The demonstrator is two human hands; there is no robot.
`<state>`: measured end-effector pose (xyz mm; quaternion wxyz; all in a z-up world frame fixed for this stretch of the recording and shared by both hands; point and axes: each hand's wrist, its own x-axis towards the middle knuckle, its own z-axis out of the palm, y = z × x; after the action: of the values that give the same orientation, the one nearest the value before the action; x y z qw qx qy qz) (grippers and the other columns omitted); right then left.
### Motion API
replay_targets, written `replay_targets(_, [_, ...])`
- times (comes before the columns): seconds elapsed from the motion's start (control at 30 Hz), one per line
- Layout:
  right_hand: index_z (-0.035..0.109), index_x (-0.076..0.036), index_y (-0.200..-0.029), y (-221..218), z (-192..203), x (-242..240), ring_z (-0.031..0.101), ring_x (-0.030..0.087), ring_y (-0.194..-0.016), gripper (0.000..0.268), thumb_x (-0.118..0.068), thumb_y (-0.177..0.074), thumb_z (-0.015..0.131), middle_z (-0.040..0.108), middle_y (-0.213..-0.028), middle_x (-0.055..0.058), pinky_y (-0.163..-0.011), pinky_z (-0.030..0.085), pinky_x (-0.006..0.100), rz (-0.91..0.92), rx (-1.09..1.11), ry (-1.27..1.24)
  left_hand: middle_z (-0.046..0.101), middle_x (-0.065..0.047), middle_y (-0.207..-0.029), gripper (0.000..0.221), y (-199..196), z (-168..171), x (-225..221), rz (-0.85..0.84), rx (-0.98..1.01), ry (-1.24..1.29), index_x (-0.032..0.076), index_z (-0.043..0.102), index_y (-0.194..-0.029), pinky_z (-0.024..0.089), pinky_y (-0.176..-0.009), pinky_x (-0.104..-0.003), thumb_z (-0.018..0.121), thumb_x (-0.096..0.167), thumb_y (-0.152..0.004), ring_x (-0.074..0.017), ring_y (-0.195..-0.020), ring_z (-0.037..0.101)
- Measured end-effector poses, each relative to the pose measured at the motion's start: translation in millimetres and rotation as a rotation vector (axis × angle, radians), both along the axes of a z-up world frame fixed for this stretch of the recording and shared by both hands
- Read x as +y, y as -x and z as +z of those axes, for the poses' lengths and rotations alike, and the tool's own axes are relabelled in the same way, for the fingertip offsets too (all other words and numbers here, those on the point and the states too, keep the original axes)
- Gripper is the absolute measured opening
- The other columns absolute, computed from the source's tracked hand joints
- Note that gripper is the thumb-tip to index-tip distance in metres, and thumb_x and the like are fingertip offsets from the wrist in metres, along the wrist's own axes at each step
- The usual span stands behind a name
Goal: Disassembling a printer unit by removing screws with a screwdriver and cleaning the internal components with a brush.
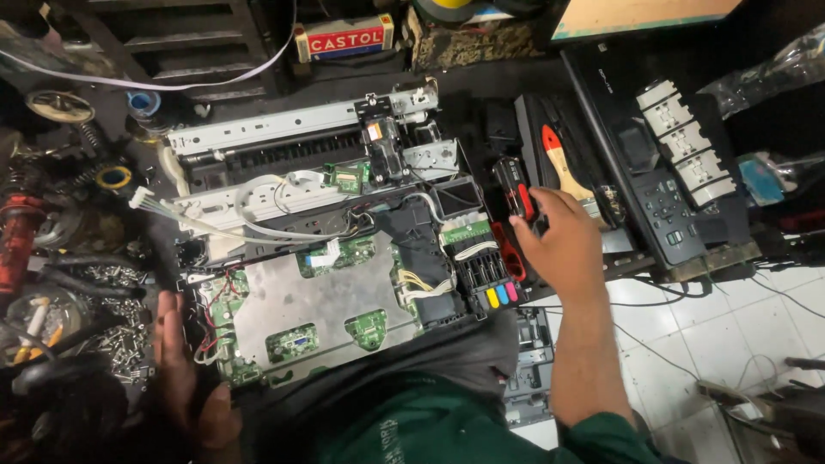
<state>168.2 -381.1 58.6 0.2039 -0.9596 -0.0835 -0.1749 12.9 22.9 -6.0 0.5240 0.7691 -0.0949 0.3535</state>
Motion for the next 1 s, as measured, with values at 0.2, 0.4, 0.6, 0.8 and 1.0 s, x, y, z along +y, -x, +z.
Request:
replay_targets(0.2, [0.066,0.002,-0.132,-31.3,-23.4,-1.5,0.062,0.033,-0.124,0.044,-0.016,-0.093,0.072,0.068,-0.132,0.019,-0.11,0.047,0.046,0.066,0.226,0.111,0.025,-0.035,-0.166,0.082,1.5,4.0,5.6,0.012,0.054,-0.116,-0.016,0.025,-0.155,0.022,-0.135,-0.052,0.038,0.036,-0.093,-0.0429,-0.16,0.025])
replay_targets(0.4, [0.066,0.004,-0.132,-21.6,-12.3,8.6,0.068,0.035,-0.114,0.036,0.003,-0.097,0.06,0.071,-0.126,0.022,-0.102,0.055,0.044,-0.045,0.144,0.015,0.037,-0.036,-0.161,0.078,5.5,6.1,2.7,0.084,0.121,-0.033,-0.012,0.043,-0.145,0.029,-0.129,-0.054,0.039,0.044,-0.091,-0.0448,-0.153,0.037])
replay_targets(0.6, [0.062,0.004,-0.136,25.3,-2.9,18.6,0.069,0.03,-0.118,0.037,-0.009,-0.102,0.051,0.07,-0.127,0.02,-0.102,0.057,0.04,0.008,0.039,-0.48,0.035,-0.037,-0.161,0.08,0.5,-8.9,4.9,0.088,0.042,-0.019,-0.009,0.04,-0.149,0.027,-0.131,-0.059,0.037,0.046,-0.091,-0.0458,-0.155,0.035])
replay_targets(0.8, [0.023,0.003,-0.157,44.4,-14.1,32.1,0.033,0.037,-0.154,0.109,-0.086,-0.094,0.02,0.034,-0.164,0.024,-0.129,0.024,0.046,0.413,0.315,-0.93,0.026,-0.033,-0.166,0.078,-4.3,-14.4,-1.9,-0.029,-0.128,0.099,-0.005,0.028,-0.158,0.017,-0.141,-0.057,0.041,0.039,-0.095,-0.0401,-0.163,0.024])
replay_targets(1.0, [0.005,0.001,-0.163,45.4,-19.8,27.3,0.009,0.029,-0.163,0.094,-0.074,-0.107,0.018,0.012,-0.172,0.021,-0.135,0.003,0.046,0.721,0.317,-0.891,0.019,-0.023,-0.172,0.076,3.4,-8.2,-1.5,-0.068,-0.075,0.054,-0.003,0.019,-0.163,0.012,-0.141,-0.06,0.039,0.038,-0.102,-0.0408,-0.165,0.018])
